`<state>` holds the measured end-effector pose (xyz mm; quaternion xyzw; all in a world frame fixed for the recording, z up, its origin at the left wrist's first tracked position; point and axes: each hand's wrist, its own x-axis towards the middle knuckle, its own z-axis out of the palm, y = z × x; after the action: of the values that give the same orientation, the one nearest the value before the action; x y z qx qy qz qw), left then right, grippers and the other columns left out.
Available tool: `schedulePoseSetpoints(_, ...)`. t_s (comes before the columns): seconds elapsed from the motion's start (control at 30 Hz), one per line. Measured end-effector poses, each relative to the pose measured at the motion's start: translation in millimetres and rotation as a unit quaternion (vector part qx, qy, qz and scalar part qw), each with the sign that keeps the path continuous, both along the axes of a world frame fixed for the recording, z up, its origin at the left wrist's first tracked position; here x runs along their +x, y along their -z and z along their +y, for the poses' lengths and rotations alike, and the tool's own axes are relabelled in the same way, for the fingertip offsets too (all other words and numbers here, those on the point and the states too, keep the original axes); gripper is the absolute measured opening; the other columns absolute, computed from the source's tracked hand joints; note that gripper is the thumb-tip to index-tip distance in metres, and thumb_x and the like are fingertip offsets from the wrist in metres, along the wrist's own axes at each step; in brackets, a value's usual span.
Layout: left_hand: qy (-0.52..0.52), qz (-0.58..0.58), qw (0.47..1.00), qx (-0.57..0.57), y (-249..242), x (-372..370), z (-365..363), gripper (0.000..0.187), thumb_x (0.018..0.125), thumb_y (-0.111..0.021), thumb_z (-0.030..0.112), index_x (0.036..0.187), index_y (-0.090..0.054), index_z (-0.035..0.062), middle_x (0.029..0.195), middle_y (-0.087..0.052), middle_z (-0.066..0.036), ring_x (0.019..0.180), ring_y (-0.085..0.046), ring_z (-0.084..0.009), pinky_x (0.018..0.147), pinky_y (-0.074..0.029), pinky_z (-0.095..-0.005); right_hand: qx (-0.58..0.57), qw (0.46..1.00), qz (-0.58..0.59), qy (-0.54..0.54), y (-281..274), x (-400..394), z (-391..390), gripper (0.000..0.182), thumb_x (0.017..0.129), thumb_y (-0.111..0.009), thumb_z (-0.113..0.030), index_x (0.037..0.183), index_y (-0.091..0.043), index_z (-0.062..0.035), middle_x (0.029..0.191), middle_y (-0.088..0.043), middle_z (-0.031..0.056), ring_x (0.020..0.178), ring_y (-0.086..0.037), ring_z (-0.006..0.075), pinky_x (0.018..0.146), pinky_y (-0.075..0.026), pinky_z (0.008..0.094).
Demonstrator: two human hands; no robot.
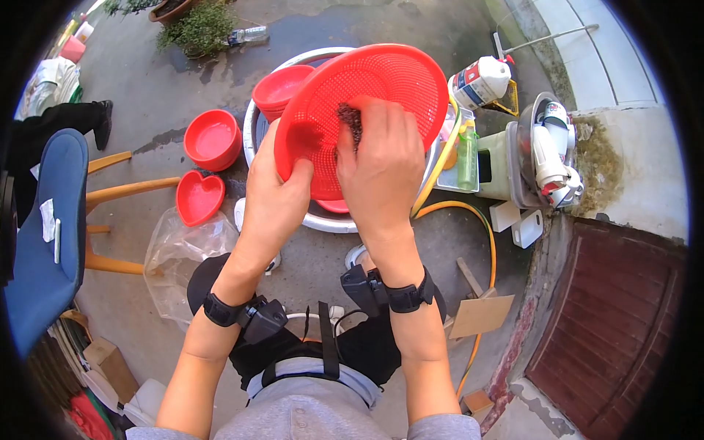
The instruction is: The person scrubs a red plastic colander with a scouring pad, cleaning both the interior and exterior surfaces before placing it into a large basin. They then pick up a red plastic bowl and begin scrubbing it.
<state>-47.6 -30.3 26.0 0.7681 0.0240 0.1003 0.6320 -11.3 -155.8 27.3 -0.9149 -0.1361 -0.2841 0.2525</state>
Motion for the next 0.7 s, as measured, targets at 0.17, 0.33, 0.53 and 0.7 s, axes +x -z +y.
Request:
schedulePoseSetpoints(0.17, -0.013, -0.002, 1.000, -0.028, 3, 0, 1, 0.044, 0.082, -0.048, -0.006, 0.125, -0.053, 0.0000, 0.118, -0.058, -0.022, 0.114, -0.056, -0.0413, 0.096, -0.045, -0.0424, -0.004, 0.998, 0.007, -0.067, -4, -8, 7, 0.023, 0.077, -0.070, -0.007, 0.098, -0.062, -0.0060, 0.089, -0.061, 0.0105, 0.083, -0.060, 0.0306, 0.073, -0.047, 0.0424)
schedulePoseSetpoints(0.33, 0.004, 0.000, 0.999, -0.043, 3, 0, 1, 0.043, 0.082, -0.047, -0.007, 0.124, -0.053, -0.0002, 0.117, -0.058, -0.021, 0.114, -0.057, -0.0401, 0.096, -0.045, -0.0418, -0.010, 1.000, 0.003, -0.024, -3, -1, 2, 0.028, 0.073, -0.071, -0.007, 0.100, -0.062, -0.0066, 0.093, -0.062, 0.0095, 0.086, -0.059, 0.0298, 0.074, -0.048, 0.0419)
schedulePoseSetpoints(0.53, 0.005, 0.022, 0.999, -0.043, 3, 1, 5, 0.044, 0.082, -0.048, -0.006, 0.125, -0.053, -0.0014, 0.117, -0.059, -0.021, 0.112, -0.059, -0.0362, 0.097, -0.045, -0.0393, -0.023, 0.996, -0.003, -0.081, -3, -8, 7, 0.029, 0.075, -0.072, -0.007, 0.102, -0.062, -0.0065, 0.095, -0.062, 0.0093, 0.086, -0.060, 0.0308, 0.075, -0.048, 0.0417)
schedulePoseSetpoints(0.7, 0.002, 0.127, 0.978, -0.166, 0, 0, 4, 0.046, 0.083, -0.049, -0.004, 0.128, -0.052, -0.0024, 0.121, -0.062, -0.019, 0.112, -0.061, -0.0275, 0.096, -0.046, -0.0365, 0.082, 0.996, -0.046, 0.003, -17, -4, -4, 0.040, 0.074, -0.075, -0.003, 0.111, -0.062, -0.0070, 0.105, -0.063, 0.0101, 0.097, -0.061, 0.0305, 0.084, -0.048, 0.0410)
